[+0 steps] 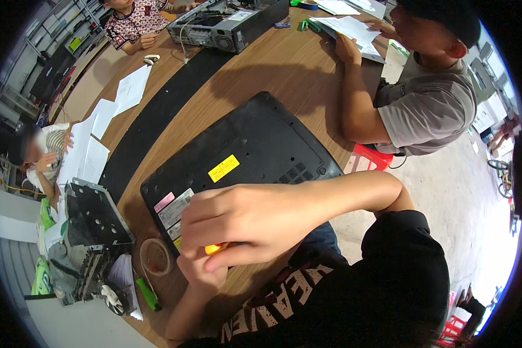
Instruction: The person uses a screwdriver to remove screws from the bottom casing of a laptop, places a cover piece back onto the internal components, and then continues to remove additional screws from the exterior shell of the device.
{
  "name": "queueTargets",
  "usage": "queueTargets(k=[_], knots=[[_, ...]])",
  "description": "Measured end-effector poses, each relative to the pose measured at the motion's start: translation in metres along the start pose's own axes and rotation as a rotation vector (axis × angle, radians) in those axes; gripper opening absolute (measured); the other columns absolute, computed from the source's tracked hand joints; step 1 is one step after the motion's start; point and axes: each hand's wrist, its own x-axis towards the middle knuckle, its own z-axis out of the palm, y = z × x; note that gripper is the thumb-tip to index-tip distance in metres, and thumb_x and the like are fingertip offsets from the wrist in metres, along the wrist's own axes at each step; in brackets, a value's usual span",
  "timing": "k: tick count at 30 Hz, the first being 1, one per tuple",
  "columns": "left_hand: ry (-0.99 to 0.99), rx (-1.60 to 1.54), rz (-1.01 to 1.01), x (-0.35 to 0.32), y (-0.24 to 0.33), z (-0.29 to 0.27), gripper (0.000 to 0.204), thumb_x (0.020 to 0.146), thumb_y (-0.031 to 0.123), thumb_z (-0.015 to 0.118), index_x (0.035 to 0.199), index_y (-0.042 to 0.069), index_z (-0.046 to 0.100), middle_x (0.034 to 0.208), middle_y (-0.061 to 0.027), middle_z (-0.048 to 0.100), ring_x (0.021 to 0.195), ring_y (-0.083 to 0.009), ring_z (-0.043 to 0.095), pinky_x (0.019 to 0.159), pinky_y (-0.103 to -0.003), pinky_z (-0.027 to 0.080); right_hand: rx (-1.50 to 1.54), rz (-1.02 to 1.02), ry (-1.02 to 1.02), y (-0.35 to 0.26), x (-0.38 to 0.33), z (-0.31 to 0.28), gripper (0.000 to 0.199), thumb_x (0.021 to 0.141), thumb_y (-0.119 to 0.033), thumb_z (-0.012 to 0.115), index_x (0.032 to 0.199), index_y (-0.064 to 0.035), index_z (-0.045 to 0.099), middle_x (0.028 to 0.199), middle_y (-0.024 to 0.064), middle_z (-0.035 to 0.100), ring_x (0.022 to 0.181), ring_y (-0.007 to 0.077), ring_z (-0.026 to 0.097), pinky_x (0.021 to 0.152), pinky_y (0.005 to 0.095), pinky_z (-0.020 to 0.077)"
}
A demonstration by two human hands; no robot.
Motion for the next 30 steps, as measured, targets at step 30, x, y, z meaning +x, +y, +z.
queueTargets(k=[30], knots=[[-0.310, -0.328, -0.234, 0.013, -0.008, -0.024, 0.042, 0.069, 0.004, 0.073, 0.107, 0.001, 0.055, 0.100, -0.0049, 0.060, 0.088, -0.0136, 0.059, 0.075, -0.027, 0.047, 0.107, -0.032, 0.040, 0.020, -0.004, 0.002, 0.029, 0.079, -0.026, 0.068, 0.088, -0.0004, 0.057, 0.079, 0.0096, 0.057, 0.075, 0.0279, 0.056, 0.065, 0.0364, 0.0480]])
